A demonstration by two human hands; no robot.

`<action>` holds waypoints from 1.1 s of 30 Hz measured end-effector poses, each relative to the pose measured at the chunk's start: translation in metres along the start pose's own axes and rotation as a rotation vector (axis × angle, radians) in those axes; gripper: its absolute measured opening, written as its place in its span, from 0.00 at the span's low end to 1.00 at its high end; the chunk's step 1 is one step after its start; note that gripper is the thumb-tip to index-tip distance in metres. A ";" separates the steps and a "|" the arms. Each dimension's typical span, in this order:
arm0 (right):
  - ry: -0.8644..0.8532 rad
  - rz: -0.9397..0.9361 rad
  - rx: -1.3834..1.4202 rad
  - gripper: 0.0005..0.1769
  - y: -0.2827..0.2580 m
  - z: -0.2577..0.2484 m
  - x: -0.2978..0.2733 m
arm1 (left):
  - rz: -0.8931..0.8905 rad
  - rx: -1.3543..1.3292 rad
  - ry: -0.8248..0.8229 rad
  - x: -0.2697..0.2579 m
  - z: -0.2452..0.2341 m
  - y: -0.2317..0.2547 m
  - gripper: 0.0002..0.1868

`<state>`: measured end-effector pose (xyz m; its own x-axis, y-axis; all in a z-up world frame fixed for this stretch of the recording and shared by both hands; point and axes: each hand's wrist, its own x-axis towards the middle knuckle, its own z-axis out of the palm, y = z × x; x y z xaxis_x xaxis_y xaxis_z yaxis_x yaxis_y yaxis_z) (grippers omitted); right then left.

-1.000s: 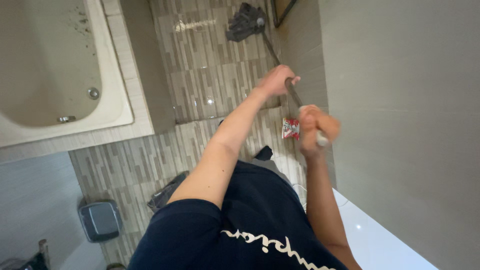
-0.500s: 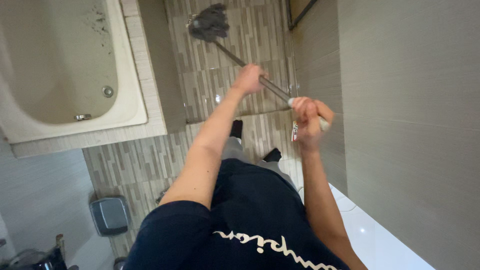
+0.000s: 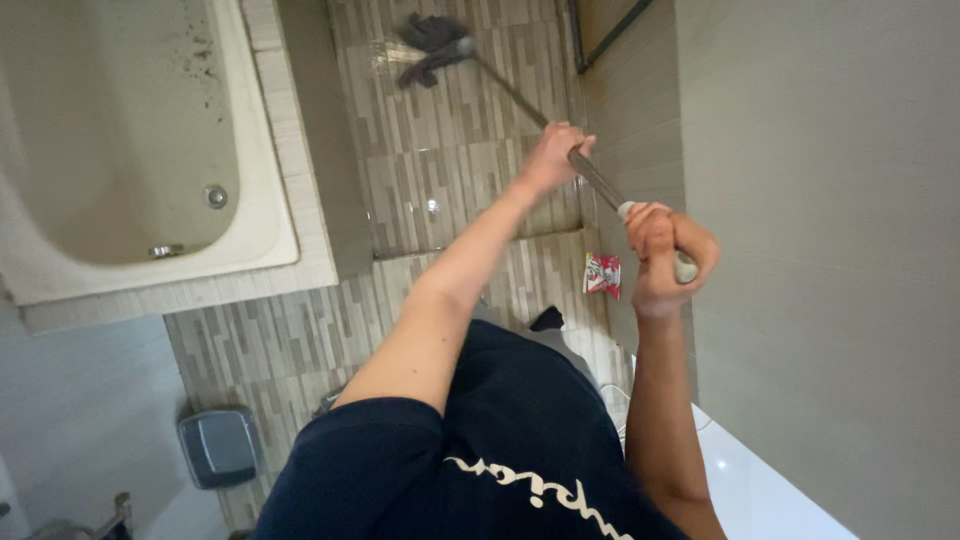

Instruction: The person mops a tiled bathroom floor using a mop, moving the mop head back and forth across the floor surface between the bathtub and the toilet.

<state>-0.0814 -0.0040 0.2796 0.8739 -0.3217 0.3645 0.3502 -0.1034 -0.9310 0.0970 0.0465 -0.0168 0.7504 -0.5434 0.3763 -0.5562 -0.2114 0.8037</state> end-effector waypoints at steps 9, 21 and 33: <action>-0.027 -0.099 -0.345 0.14 0.026 0.011 -0.004 | 0.098 -0.223 -0.076 0.033 0.013 0.018 0.17; 0.139 -0.156 0.118 0.24 0.065 -0.045 0.044 | -0.103 0.089 -0.303 0.049 -0.036 0.028 0.09; -0.113 0.115 0.228 0.21 0.077 0.007 0.084 | -0.241 0.291 0.076 0.022 -0.070 -0.064 0.16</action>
<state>0.0218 -0.0324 0.2388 0.9399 -0.2109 0.2684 0.3019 0.1469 -0.9420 0.1741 0.1054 -0.0274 0.8902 -0.3906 0.2345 -0.4306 -0.5531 0.7132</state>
